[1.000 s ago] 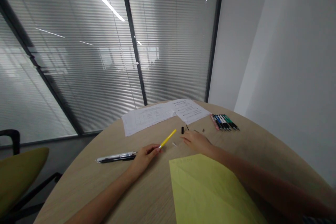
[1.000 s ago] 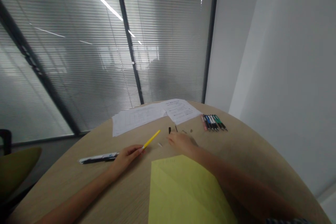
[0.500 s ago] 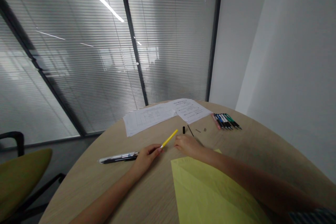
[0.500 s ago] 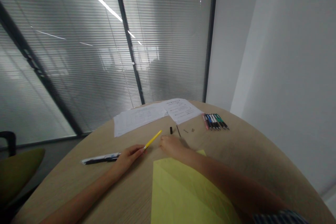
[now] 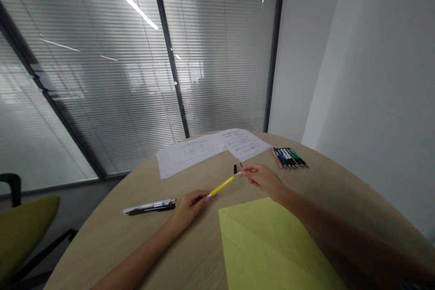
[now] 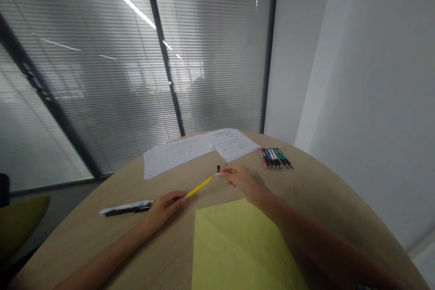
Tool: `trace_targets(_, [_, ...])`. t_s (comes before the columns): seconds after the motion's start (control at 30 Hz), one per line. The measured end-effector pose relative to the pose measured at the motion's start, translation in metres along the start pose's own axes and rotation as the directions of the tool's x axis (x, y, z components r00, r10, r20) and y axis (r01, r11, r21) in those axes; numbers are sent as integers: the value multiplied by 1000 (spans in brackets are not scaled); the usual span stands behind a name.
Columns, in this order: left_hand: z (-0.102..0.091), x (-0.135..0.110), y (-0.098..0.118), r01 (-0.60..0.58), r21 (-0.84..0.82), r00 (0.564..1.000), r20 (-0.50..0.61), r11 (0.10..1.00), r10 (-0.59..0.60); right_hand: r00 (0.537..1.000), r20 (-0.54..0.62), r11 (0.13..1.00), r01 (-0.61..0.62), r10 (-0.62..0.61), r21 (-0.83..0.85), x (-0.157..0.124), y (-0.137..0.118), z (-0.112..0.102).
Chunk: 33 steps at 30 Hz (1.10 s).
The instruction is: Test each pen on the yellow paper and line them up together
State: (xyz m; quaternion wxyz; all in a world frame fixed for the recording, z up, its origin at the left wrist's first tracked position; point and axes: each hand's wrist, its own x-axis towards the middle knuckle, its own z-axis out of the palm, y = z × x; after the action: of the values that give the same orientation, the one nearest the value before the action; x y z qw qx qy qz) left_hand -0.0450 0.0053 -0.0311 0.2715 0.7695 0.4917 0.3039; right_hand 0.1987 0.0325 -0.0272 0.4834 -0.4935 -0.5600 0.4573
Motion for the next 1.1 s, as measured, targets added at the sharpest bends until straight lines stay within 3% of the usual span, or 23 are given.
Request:
trace_targets(0.43, [1, -1, 2, -28, 73, 999, 35, 997, 26, 1000, 29, 992, 15, -12, -124, -7, -7, 5])
trace_targets(0.6, [2, -2, 2, -71, 105, 996, 53, 992, 66, 993, 109, 986, 66, -50, -151, -13, -6, 10])
trace_targets(0.83, [2, 0, -2, -40, 13, 999, 11, 999, 39, 986, 162, 988, 61, -38, -139, -7, -6, 2])
trace_targets(0.97, [2, 2, -7, 7, -99, 1000, -23, 995, -9, 992, 86, 952, 109, -88, -285, 8, 0, -6])
trace_targets(1.1, [2, 4, -9, 43, -210, 998, -41, 977, -53, 971, 47, 824, 225, -235, -520, 25, 10, -6])
